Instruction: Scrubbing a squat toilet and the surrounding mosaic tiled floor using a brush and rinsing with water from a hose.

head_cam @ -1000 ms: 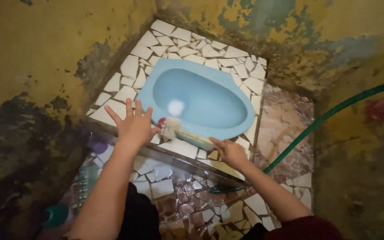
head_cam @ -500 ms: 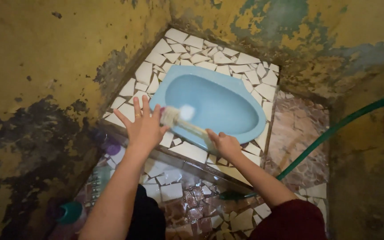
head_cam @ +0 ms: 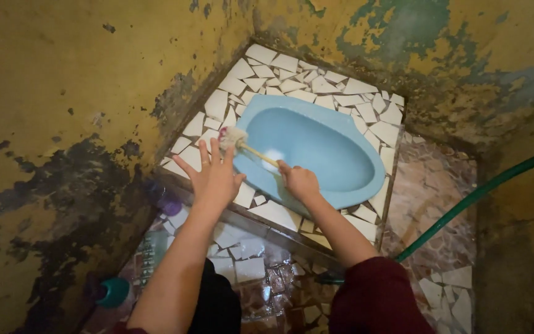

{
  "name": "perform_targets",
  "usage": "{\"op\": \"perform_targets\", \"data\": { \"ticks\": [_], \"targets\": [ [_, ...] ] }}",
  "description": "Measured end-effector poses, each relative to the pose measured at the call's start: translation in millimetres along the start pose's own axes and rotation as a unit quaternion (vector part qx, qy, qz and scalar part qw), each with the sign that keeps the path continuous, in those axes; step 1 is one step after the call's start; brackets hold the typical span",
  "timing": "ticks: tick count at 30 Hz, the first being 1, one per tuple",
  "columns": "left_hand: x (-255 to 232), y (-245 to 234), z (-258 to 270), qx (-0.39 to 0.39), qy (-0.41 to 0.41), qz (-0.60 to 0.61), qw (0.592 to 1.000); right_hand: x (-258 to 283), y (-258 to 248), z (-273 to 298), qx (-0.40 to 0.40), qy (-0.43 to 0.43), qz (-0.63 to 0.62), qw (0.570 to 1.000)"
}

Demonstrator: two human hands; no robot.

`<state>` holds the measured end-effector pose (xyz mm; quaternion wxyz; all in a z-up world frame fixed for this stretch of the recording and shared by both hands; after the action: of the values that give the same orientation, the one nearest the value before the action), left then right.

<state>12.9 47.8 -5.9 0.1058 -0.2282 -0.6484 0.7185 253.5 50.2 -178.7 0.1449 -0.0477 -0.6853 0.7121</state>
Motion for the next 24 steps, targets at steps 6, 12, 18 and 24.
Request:
{"op": "perform_targets", "data": {
  "ticks": [6,12,18,24],
  "targets": [
    [5.2,3.6,8.1,0.015,0.004,0.000,1.000,-3.0,-5.7,-3.3,0.042,0.066,-0.041,0.996],
    [14.9,-16.0,29.1,0.047,0.008,-0.045,0.998,-5.5,26.6,-46.5,0.003,0.083,-0.073,0.994],
    [26.3,-23.1,52.2,0.092,-0.006,-0.072,0.993,-14.1,34.9,-88.4,-0.042,0.088,-0.072,0.993],
    [47.9,-18.1,59.4,0.121,0.005,-0.143,0.982,-33.5,56.1,-132.5,-0.072,0.116,-0.083,0.987]
  ]
}}
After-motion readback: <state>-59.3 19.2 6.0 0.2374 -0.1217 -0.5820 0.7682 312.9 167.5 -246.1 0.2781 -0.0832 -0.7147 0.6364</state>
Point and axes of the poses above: each hand's wrist, its own z-axis away from the middle knuckle, its own y-axis out of the palm, x = y × z, the point moved 5 cm from there along -z, towards the middle knuckle, and after that the axes turned 11 degrees about y, right-handed, at the moved point
